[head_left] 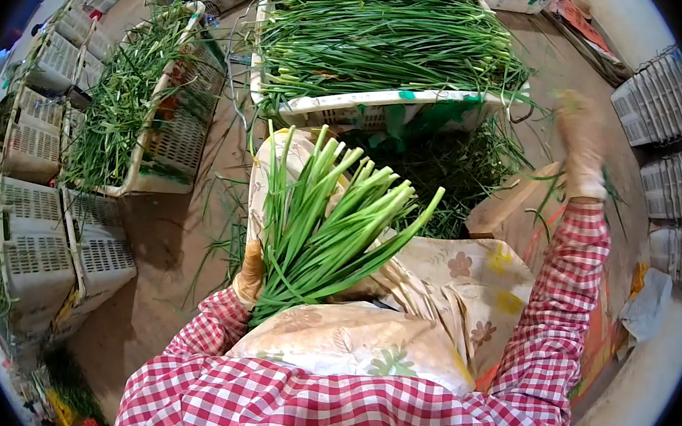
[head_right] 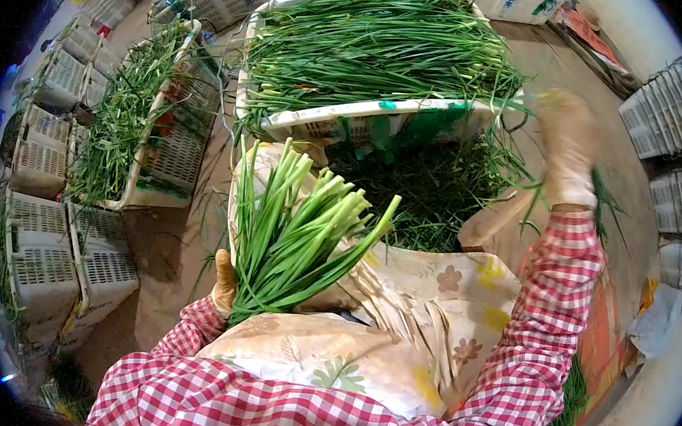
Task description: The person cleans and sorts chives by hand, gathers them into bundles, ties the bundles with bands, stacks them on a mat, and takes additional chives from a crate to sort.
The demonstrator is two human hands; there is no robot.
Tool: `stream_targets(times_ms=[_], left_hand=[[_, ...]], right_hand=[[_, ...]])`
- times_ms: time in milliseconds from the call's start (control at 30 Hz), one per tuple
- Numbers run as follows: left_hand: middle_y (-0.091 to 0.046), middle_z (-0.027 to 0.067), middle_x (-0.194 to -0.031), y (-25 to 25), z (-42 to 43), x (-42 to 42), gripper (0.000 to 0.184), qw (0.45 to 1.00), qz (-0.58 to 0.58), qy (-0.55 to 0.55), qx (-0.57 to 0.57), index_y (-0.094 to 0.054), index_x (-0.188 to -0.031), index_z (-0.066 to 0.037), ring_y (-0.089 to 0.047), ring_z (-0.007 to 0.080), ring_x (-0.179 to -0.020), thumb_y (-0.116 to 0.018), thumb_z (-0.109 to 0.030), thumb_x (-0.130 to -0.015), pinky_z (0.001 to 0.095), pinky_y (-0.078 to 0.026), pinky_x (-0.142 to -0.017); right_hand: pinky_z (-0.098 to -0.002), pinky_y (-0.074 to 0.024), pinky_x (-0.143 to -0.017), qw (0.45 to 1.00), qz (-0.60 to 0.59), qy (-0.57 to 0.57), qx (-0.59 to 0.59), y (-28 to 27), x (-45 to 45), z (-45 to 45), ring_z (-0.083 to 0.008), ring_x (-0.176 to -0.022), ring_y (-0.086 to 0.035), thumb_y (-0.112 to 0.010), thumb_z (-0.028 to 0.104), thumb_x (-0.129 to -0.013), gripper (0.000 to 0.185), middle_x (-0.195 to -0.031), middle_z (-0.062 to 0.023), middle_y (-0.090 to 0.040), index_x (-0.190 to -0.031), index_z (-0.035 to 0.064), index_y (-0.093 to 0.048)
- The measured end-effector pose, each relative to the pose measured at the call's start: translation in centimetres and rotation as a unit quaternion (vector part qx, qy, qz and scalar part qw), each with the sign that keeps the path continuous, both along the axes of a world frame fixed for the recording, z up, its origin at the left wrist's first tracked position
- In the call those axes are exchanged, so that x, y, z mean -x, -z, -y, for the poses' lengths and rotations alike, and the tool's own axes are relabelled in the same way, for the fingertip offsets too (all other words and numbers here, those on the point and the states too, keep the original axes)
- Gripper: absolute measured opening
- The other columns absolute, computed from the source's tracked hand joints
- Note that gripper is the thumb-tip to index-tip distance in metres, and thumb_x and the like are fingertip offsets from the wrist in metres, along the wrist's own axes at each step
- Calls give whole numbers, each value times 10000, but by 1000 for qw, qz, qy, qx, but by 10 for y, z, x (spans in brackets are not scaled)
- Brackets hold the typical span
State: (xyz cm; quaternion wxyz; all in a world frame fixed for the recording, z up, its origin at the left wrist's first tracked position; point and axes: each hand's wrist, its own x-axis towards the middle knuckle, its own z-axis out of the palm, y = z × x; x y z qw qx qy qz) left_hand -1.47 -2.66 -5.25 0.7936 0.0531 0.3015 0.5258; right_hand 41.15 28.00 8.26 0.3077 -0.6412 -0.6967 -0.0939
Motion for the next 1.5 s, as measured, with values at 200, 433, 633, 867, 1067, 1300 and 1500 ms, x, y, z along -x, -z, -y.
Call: stream_targets(times_ms=[200,433,633,867,1067,1300,1500], left_hand=[[-403,135,-1399,-14,-1,-9,1001,1000,26,0,-13,-282,-1430,-101,-442,283,-1246,-634,-682,-694,455,-399,-1039],[-386,136,-1414,-21,-7,-14,967,996,88,-4,-10,-281,-1432,-106,-431,276,-1261,-639,-649,-717,457,-390,-1049],[-429,138,-1380,-32,-15,-17,729,998,48,21,16,-314,-1417,-95,-486,259,-1210,-579,-489,-864,420,-437,-1006],[-483,129,-1335,-42,-14,-13,628,998,-43,44,17,-353,-1396,-59,-532,229,-1155,-515,-434,-920,370,-460,-975],[-449,113,-1360,-44,-15,-7,724,972,-193,117,-61,-316,-1411,-28,-474,212,-1205,-538,-483,-894,351,-398,-1016],[-447,127,-1367,-28,-18,-12,804,996,-81,-10,-41,-321,-1410,-46,-488,225,-1199,-474,-617,-864,376,-403,-1025],[-438,136,-1374,-28,-21,-21,818,992,-70,-64,-78,-301,-1419,-60,-486,239,-1209,-377,-666,-875,392,-420,-1011]], right_hand=[[-291,-464,-580,917,-265,-175,243,-29,115,103,-122,-615,-571,-676,298,-848,226,-667,-32,-643,-835,73,-689],[-258,-458,-561,874,-270,-360,184,-29,147,148,-115,-620,-576,-679,174,-838,127,-727,-63,-650,-858,50,-694],[-315,-456,-443,860,48,-494,123,-37,187,166,-175,-483,-554,-655,212,-839,144,-614,-49,-561,-907,85,-654],[-367,-498,-550,899,169,-354,196,17,217,147,-276,-623,-629,-630,289,-835,244,-684,-129,-609,-874,48,-639],[-406,-520,-687,849,111,-336,392,8,227,133,-331,-744,-649,-663,363,-761,360,-775,-173,-661,-852,15,-674],[-361,-515,-669,799,-80,-434,408,8,216,162,-280,-747,-661,-641,283,-821,248,-817,-134,-681,-886,52,-700],[-282,-498,-661,678,-146,-447,565,-19,202,167,-119,-698,-615,-680,267,-811,246,-791,-88,-691,-906,41,-705]])
